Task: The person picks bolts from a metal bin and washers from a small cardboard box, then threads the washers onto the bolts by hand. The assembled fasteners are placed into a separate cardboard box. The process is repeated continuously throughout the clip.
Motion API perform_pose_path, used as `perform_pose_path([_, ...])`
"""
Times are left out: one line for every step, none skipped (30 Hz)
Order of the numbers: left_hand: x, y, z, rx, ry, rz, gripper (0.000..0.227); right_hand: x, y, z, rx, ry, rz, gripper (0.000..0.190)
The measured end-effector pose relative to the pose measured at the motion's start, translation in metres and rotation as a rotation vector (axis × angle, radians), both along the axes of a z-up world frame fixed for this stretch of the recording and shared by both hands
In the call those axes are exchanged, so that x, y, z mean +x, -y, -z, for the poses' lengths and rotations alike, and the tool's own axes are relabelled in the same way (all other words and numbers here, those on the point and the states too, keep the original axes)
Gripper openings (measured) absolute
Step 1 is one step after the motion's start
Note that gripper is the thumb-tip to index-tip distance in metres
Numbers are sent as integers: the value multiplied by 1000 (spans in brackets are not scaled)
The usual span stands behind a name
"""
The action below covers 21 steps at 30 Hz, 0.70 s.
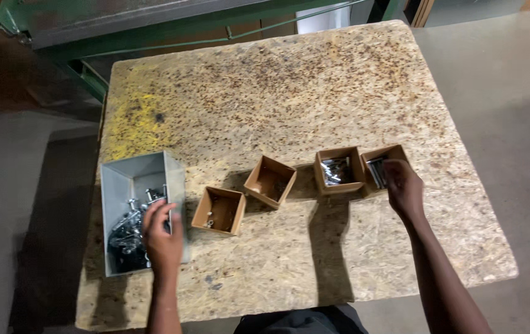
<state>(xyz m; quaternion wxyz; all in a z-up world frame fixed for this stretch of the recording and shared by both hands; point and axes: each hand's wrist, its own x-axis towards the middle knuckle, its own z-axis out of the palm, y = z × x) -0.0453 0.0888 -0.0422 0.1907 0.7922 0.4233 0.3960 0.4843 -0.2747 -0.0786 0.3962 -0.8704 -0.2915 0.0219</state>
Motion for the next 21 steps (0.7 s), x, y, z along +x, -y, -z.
perform_pose_path([16, 14, 3, -2, 2, -2, 22, 15, -12, 7, -2, 2, -2, 26])
perform_pose_path([33, 27, 5, -37, 45, 65, 19, 30, -25, 14, -291, 8, -43, 19])
perform_pose_path([50, 40, 8, -71, 89, 131, 17, 46, -39, 20, -580, 15, -82, 22])
perform_pose_path([68, 53, 8, -71, 91, 125, 17, 67, -40, 42, -580, 18, -87, 22])
perform_pose_path([85, 66, 8, -92, 96, 185, 16, 87, -42, 65, -686, -5, -156, 29])
perform_pose_path([100, 78, 7, -113, 98, 246, 16, 105, -45, 88, -791, -30, -225, 38])
perform_pose_path([119, 92, 3, -112, 97, 240, 16, 118, -49, 108, -791, -29, -231, 38])
perform_pose_path([139, 105, 0, -160, 136, 313, 15, 132, -53, 128, -810, -44, -206, 34])
perform_pose_path([160, 119, -4, -207, 174, 386, 14, 147, -58, 148, -829, -58, -181, 30])
perform_pose_path([179, 128, -3, -207, 172, 379, 14, 153, -51, 172, -830, -58, -188, 30])
perform_pose_path([198, 138, -1, -311, 188, 464, 17, 159, -45, 196, -870, 111, -317, 54])
perform_pose_path([217, 147, 0, -415, 205, 546, 20, 166, -39, 220, -902, 285, -445, 92])
perform_pose_path([234, 151, 0, -415, 205, 538, 20, 155, -39, 201, -901, 287, -453, 92])
perform_pose_path([251, 153, 1, -394, 142, 597, 18, 145, -41, 181, -878, 247, -425, 72])
perform_pose_path([267, 155, 1, -374, 78, 656, 17, 134, -42, 161, -855, 206, -398, 54])
perform_pose_path([286, 152, 6, -374, 76, 654, 17, 125, -45, 149, -854, 205, -400, 54])
perform_pose_path([305, 149, 12, -293, 2, 676, 14, 116, -49, 137, -841, 179, -343, 47])
perform_pose_path([323, 147, 17, -212, -71, 698, 12, 107, -51, 125, -828, 153, -284, 40])
perform_pose_path([341, 143, 31, -213, -73, 698, 12, 108, -52, 127, -827, 151, -285, 40])
perform_pose_path([360, 139, 46, -147, -126, 700, 17, 110, -53, 129, -817, 122, -276, 39])
perform_pose_path([380, 136, 60, -81, -178, 702, 21, 112, -55, 130, -806, 94, -267, 38])
